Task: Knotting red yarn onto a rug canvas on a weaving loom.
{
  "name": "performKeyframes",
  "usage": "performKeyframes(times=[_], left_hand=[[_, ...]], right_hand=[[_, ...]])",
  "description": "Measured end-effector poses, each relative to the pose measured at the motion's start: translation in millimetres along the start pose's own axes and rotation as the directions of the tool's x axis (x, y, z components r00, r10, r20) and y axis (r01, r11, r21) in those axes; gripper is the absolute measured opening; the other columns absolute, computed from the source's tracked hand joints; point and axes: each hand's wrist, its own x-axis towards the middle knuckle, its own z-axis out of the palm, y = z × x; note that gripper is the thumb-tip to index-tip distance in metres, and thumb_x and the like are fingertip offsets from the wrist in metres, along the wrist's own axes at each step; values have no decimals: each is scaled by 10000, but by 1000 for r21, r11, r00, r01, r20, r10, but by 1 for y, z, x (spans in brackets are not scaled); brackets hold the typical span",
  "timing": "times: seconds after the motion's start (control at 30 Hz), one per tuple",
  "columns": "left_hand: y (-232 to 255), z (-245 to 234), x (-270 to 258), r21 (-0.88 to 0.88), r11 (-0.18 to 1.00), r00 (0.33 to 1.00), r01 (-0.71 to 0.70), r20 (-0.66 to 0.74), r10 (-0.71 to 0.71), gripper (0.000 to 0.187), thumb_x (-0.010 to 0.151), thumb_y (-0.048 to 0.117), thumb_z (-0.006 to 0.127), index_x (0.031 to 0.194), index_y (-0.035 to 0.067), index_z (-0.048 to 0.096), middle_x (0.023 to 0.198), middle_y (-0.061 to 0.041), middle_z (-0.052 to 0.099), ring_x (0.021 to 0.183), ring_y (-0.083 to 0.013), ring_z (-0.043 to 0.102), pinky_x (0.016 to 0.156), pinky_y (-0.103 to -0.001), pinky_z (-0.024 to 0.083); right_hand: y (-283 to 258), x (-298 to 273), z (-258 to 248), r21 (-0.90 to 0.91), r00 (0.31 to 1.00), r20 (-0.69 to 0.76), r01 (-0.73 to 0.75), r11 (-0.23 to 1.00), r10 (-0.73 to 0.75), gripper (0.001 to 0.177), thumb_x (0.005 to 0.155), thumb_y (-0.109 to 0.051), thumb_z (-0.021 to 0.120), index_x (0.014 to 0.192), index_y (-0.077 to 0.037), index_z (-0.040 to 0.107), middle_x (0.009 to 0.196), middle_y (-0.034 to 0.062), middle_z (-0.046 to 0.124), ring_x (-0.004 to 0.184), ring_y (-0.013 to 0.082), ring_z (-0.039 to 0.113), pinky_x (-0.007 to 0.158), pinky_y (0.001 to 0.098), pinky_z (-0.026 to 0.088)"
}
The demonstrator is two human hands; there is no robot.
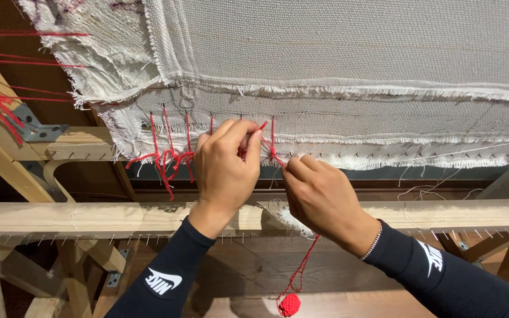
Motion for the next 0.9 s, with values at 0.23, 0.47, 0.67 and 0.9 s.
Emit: performKeyframes(times=[0.23,0.47,0.67,0.9], left_hand=[[-1,4,0,-13,999,999,34,-19,-35,77,956,171,699,913,109,713,734,16,627,616,-182,564,678,-361,345],[-1,-8,6,-13,1000,996,-4,95,5,101,940,190,706,903,101,736,730,5,702,628,-177,632,704,-360,388],[3,-8,5,-183,972,975,146,191,-111,119,905,160,720,940,51,755,840,-62,776,688,-162,755,636,-301,580],[7,-7,8,-328,912,959,247,216,-182,149,924,150,703,981,17,742,813,-77,795,710,-140,797,629,-264,607]], right_hand=[[5,-3,-1,36,1000,8,19,999,-19,109,764,-87,695,826,-39,619,846,78,556,800,247,582,684,355,506],[7,-10,-7,282,948,-189,-196,939,254,133,873,-117,741,926,-46,642,860,89,620,742,260,638,636,359,525],[0,4,-16,262,920,-316,-152,953,233,344,870,-244,788,1108,-36,654,998,86,663,847,267,655,707,373,523],[6,5,4,42,939,-334,-74,996,84,290,881,-161,772,1155,-99,702,1053,39,681,924,230,620,771,382,471]])
